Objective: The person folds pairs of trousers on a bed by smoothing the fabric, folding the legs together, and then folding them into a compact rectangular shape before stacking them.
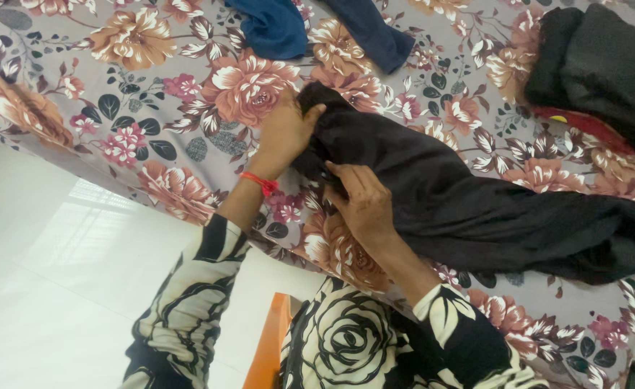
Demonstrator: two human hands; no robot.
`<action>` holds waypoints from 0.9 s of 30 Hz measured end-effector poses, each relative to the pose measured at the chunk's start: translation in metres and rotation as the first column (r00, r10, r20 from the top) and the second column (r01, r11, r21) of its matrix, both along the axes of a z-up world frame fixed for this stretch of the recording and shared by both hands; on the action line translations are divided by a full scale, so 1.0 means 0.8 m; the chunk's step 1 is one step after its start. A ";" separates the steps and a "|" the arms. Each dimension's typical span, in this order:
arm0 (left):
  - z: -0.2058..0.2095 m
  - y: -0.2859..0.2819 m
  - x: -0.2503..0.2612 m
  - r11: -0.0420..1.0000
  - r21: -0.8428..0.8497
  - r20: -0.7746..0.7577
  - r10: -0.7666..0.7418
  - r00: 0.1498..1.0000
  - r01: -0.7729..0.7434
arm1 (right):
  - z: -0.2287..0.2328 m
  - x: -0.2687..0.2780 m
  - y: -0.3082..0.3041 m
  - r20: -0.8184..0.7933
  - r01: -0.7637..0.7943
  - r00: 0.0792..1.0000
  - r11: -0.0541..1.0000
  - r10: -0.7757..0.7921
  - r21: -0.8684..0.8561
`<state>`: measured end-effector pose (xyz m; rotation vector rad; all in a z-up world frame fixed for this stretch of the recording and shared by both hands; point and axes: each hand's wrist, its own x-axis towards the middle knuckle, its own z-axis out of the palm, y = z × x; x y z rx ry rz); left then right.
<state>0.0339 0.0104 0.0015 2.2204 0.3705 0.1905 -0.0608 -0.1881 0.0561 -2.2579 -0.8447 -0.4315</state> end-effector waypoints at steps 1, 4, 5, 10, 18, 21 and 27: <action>0.007 0.017 0.007 0.999 0.043 0.025 0.014 1.000 -0.015 | 0.002 0.006 0.012 0.036 -0.011 0.999 1.000 0.011 0.004; 0.021 0.082 0.020 0.949 0.308 0.165 0.017 0.986 -0.068 | 0.015 0.021 0.058 0.025 -0.032 0.999 0.999 0.031 0.041; 0.023 0.103 0.018 0.953 0.287 0.158 0.059 0.986 -0.103 | 0.021 0.021 0.070 0.005 -0.078 0.997 0.996 0.078 0.050; 0.028 0.184 0.003 0.892 0.421 0.056 0.157 0.986 -0.166 | 0.040 0.012 0.084 -0.066 -0.194 0.977 0.977 0.200 0.089; 0.051 0.060 -0.027 0.742 0.645 0.491 -0.222 0.842 -0.180 | 0.016 0.020 -0.064 -0.092 0.047 0.995 0.999 -0.045 0.017; 0.065 -0.021 -0.054 0.830 0.485 0.384 -0.484 0.786 0.275 | 0.010 0.023 -0.142 -0.111 0.194 0.974 0.981 -0.195 -0.021; 0.047 -0.150 -0.115 0.655 0.487 0.258 -0.740 0.621 0.578 | 0.007 0.015 -0.236 -0.096 0.181 0.975 0.969 -0.199 -0.171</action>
